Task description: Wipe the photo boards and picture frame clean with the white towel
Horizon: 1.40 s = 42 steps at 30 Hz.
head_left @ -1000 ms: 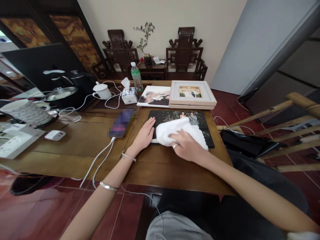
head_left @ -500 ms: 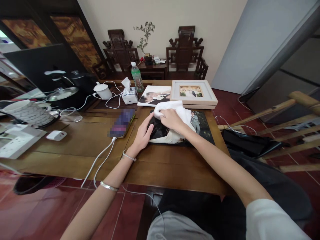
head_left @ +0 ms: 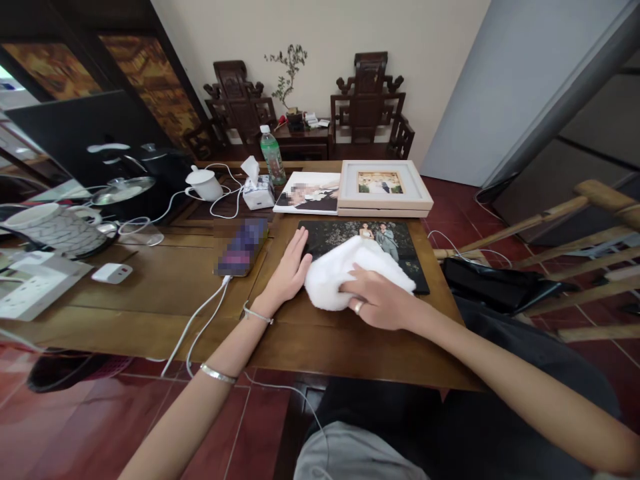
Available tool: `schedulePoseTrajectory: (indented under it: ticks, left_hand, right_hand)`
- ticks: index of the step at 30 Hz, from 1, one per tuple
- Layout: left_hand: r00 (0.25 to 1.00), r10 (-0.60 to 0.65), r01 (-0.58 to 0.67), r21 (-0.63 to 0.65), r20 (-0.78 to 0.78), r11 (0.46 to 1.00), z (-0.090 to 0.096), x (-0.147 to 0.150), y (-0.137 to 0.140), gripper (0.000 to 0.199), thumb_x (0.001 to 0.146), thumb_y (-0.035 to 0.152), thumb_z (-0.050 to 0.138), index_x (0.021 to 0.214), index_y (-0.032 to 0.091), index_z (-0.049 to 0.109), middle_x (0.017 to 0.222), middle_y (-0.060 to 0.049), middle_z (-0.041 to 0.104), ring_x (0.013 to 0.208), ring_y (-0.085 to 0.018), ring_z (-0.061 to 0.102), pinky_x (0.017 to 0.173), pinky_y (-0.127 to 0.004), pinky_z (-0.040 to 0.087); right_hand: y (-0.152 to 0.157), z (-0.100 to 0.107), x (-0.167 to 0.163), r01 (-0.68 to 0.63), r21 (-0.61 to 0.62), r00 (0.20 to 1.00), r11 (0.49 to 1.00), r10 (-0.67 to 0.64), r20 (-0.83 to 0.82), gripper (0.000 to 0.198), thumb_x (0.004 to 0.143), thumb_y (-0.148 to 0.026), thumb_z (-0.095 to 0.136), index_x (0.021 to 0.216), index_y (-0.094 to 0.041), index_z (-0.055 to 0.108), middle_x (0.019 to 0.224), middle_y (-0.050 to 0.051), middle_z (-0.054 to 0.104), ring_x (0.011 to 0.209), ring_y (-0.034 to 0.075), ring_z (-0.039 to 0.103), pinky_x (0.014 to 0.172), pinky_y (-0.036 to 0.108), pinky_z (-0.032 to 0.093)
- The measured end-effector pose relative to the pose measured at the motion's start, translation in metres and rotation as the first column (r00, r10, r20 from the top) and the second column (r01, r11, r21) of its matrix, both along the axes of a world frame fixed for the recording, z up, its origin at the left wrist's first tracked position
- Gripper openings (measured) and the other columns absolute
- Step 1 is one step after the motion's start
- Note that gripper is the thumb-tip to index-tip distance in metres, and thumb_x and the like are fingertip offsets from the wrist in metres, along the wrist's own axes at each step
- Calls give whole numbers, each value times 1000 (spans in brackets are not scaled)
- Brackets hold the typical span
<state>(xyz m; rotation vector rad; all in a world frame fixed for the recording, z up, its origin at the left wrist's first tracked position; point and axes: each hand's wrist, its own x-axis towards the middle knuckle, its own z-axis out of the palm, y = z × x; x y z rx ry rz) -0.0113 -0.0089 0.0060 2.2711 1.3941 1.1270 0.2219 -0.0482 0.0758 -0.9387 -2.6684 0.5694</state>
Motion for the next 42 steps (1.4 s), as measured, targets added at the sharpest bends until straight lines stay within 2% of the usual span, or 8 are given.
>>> schedulePoseTrajectory:
  ticks: [4,7,13,22,27,31,35,42]
  left_hand:
    - [999,-4,1,-46,-50,999,1,2,0,52,97,41,27,141,14,37,149,-12,35,140,-22,25,116,-44,21]
    - [998,2,-5,-55,-63,998,1,3,2,50,97,39,27,133,11,48,143,-14,44,137,-23,33,114,-46,25]
    - [997,3,-7,-44,-78,999,-2,2,6,45,95,33,33,130,10,51,142,-15,45,136,-24,35,113,-46,27]
    - [995,-13,10,-25,-94,1000,-3,1,7,43,93,28,36,131,15,50,142,-12,45,135,-26,35,112,-50,29]
    - [995,6,-9,-25,-98,1000,-6,0,8,44,93,29,37,130,11,52,140,-15,47,134,-26,39,112,-48,30]
    - [994,18,-22,-31,-108,999,-7,-1,8,44,92,30,38,129,12,52,139,-14,48,132,-26,41,112,-49,31]
    - [994,7,-10,-25,-106,1000,-6,-1,7,43,93,30,37,129,11,52,140,-14,47,133,-25,39,112,-47,30]
    - [996,-2,1,-16,-93,1000,-4,-1,6,42,93,29,37,129,13,51,141,-13,46,135,-24,36,113,-47,29]
  right_hand:
    - [-2,7,39,116,-22,993,993,-116,3,30,79,-16,40,90,-24,67,94,6,68,99,26,57,89,41,37]
    - [11,9,62,211,2,977,977,-211,22,27,77,-16,39,79,-23,65,84,7,68,89,26,58,81,38,38]
    - [47,3,71,366,69,930,928,-363,-51,21,76,-20,38,65,-21,55,68,5,61,69,22,53,67,33,35]
    - [106,-1,-16,415,-152,864,897,-441,-242,27,73,-19,40,80,-18,66,98,6,70,94,24,58,79,30,40]
    - [129,0,-81,349,-167,895,922,-381,-231,24,75,-22,41,77,-18,65,94,5,70,89,23,60,74,26,41]
    - [135,-2,-96,332,-168,904,928,-364,-223,24,74,-23,42,74,-18,65,90,7,71,85,24,60,73,27,42]
    - [133,-6,-66,364,-173,886,915,-398,-238,26,72,-21,42,74,-16,67,95,9,71,87,24,59,79,28,42]
    - [124,-11,39,524,-175,777,833,-552,-301,31,68,-23,39,75,-14,68,100,11,70,95,26,57,86,33,40]
